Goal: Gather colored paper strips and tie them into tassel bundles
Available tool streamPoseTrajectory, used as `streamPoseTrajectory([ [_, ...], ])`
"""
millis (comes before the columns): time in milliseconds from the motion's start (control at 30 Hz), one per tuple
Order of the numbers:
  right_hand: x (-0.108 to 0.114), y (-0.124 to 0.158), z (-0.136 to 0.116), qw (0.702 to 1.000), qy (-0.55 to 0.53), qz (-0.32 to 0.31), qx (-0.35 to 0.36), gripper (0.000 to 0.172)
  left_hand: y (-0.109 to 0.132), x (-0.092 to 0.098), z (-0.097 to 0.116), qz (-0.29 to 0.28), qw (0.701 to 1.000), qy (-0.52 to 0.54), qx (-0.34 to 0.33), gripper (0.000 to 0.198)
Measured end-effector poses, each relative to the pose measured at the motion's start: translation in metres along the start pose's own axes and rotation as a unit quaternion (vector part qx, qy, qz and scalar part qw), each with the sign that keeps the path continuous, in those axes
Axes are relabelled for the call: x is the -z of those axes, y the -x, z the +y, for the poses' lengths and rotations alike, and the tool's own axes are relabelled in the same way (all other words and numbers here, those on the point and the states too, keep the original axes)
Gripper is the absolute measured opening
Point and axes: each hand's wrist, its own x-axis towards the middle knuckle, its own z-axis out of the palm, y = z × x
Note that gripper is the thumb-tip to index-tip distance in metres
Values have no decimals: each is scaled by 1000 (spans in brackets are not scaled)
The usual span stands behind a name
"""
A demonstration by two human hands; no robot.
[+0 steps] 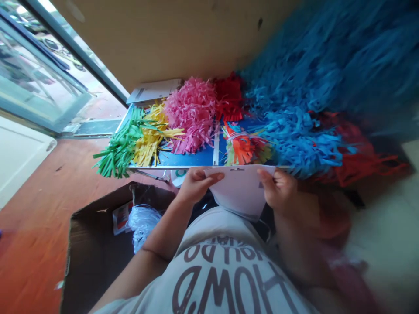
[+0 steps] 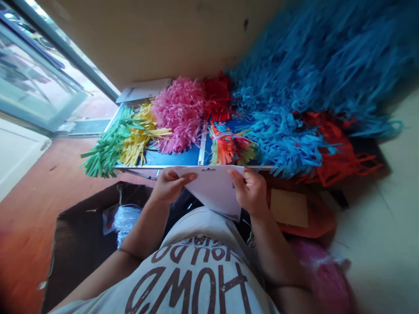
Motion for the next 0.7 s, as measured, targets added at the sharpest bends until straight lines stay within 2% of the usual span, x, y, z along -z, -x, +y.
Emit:
streamPoseTrajectory([
  [100,4,3,-6,1000,0,-6,18,40,-1,6,24,-25,994,-109,-19,42],
  [167,6,5,-6,999,-8,-15,37,39,-6,9,39,-29,980,-190,-58,33],
  [233,10,7,-3,998,-20,-12,50,42,-13,7,50,-57,962,-255,-76,24],
  [333,18,12,2,999,-30,14,44,44,-18,-6,55,-98,959,-262,-50,24],
  [400,22,17,3,998,-39,27,33,42,-17,-18,53,-85,964,-249,-38,26],
  [500,26,24,8,997,-63,39,8,42,-15,-36,48,-65,956,-277,-67,21],
  [567,32,28,23,995,-99,12,-12,41,-13,-45,47,-71,942,-310,-111,16],
  [633,47,31,54,990,-132,8,-40,47,-9,-50,47,-47,936,-315,-151,12],
  [667,59,34,74,990,-126,29,-62,55,-6,-51,48,-20,937,-306,-165,10],
  [700,72,37,94,986,-99,93,-97,64,-3,-51,48,8,939,-294,-175,10],
])
